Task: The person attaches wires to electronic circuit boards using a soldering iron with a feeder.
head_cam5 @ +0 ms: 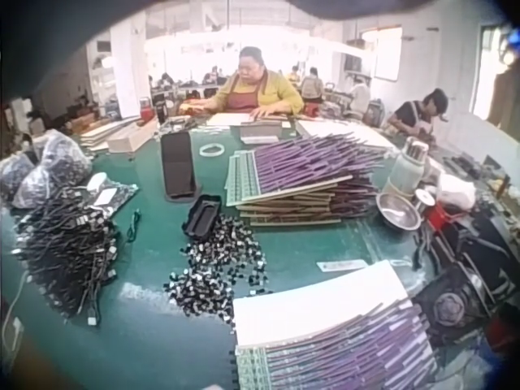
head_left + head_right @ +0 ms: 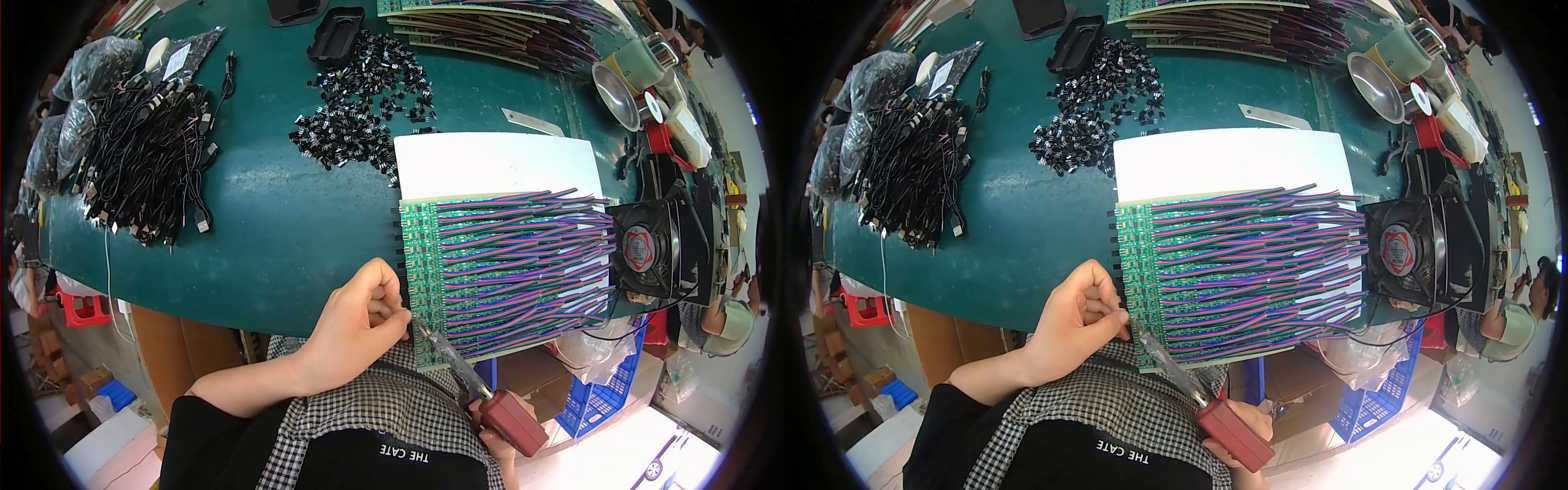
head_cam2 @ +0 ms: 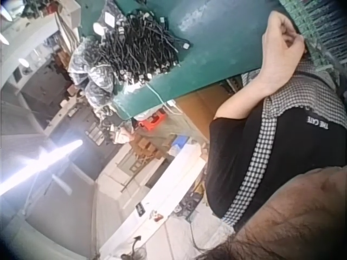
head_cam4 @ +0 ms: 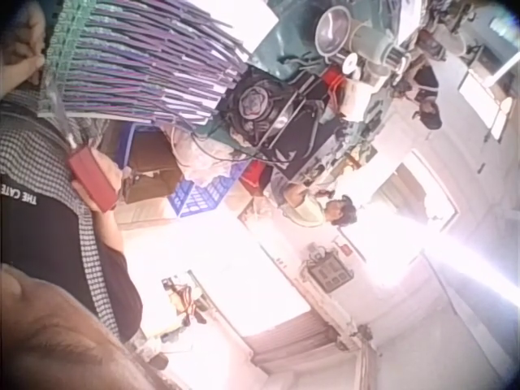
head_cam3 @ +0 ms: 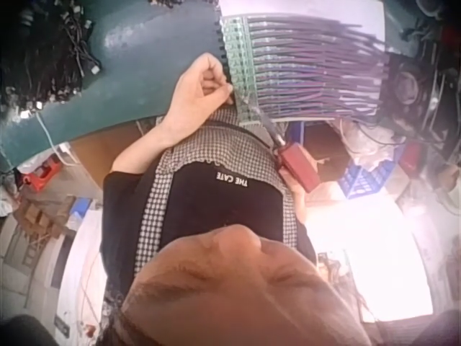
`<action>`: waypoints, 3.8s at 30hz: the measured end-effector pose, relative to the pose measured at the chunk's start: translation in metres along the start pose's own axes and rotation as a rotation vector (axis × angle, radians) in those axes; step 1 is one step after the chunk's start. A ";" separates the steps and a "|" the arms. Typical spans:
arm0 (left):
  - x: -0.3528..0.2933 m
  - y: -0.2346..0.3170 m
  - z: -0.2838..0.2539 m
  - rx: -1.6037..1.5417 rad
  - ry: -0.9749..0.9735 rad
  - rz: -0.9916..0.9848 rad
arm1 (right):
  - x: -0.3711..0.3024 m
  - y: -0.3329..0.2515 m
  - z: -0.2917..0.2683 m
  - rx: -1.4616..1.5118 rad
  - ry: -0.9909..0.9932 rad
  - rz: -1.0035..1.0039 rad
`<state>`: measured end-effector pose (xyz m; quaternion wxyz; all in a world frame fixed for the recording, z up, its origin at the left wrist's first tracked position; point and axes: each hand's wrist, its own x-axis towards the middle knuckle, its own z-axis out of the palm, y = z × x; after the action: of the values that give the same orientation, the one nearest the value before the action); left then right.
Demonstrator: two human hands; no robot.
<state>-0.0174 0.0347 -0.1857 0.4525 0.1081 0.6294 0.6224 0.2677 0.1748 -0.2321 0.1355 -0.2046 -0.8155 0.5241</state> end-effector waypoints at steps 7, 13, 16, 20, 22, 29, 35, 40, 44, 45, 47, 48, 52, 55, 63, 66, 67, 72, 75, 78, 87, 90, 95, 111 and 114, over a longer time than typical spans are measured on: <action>-0.001 -0.001 0.001 0.002 0.008 0.015 | -0.026 0.019 0.001 0.042 0.014 0.170; -0.001 -0.002 0.001 0.004 0.012 0.024 | -0.029 0.024 0.004 0.112 0.051 0.174; -0.001 -0.004 0.001 0.009 0.023 0.030 | -0.022 0.019 -0.001 0.079 0.012 0.158; -0.001 -0.006 0.002 0.008 0.031 0.045 | -0.026 0.014 0.004 0.018 0.037 0.212; -0.002 -0.005 0.003 0.017 0.034 0.046 | -0.029 0.019 0.004 0.047 0.055 0.204; -0.002 -0.006 0.004 0.032 0.050 0.055 | -0.025 0.019 0.005 0.034 0.036 0.203; -0.002 -0.006 0.003 0.016 0.054 0.048 | -0.009 -0.001 0.007 0.209 0.027 0.292; -0.003 -0.004 0.003 0.065 0.049 0.041 | 0.013 -0.029 0.014 0.472 0.125 0.280; -0.006 0.003 0.000 0.156 0.008 0.016 | 0.005 -0.012 0.017 0.533 0.278 0.217; -0.007 0.004 0.000 0.167 -0.013 0.016 | 0.003 -0.006 0.019 0.526 0.385 0.169; -0.006 0.005 -0.007 0.173 -0.015 0.033 | 0.005 -0.004 0.018 0.530 0.381 0.153; -0.001 0.010 -0.014 0.288 0.029 0.089 | 0.008 -0.007 0.018 0.521 0.362 0.144; 0.044 0.023 -0.064 0.850 0.408 0.419 | 0.011 -0.015 0.021 0.516 0.395 0.166; 0.066 0.034 -0.083 0.996 0.515 0.394 | 0.002 0.000 0.020 0.528 0.425 0.157; 0.075 0.034 -0.082 1.084 0.605 0.389 | 0.009 -0.020 0.020 0.509 0.336 0.222; 0.076 0.037 -0.084 1.109 0.590 0.387 | 0.010 -0.020 0.020 0.505 0.338 0.204; 0.075 0.037 -0.085 1.108 0.564 0.405 | 0.010 -0.020 0.021 0.507 0.344 0.194; 0.063 0.034 -0.090 1.113 0.450 0.474 | 0.006 -0.015 0.022 0.529 0.347 0.188; 0.051 0.037 -0.090 0.999 0.390 0.380 | 0.008 -0.017 0.022 0.542 0.359 0.198; 0.047 0.036 -0.098 0.750 0.395 0.282 | 0.011 -0.020 0.023 0.554 0.359 0.208; 0.030 0.023 -0.083 0.020 0.129 0.053 | 0.017 -0.036 0.025 0.538 0.338 0.243; 0.004 0.019 -0.048 0.005 0.003 0.029 | 0.020 -0.045 0.024 0.583 0.286 0.291; -0.019 0.007 -0.007 0.085 -0.060 -0.013 | 0.018 -0.041 0.018 0.575 0.208 0.262; -0.011 -0.005 0.006 0.010 0.025 0.033 | -0.032 0.016 0.005 0.045 0.077 0.217; -0.011 -0.004 0.006 0.012 0.029 0.035 | -0.033 0.019 0.002 0.088 0.061 0.211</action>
<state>-0.0051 0.0300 -0.1837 0.4320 0.1126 0.6374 0.6280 0.2999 0.1642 -0.2506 0.1132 -0.2989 -0.7612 0.5642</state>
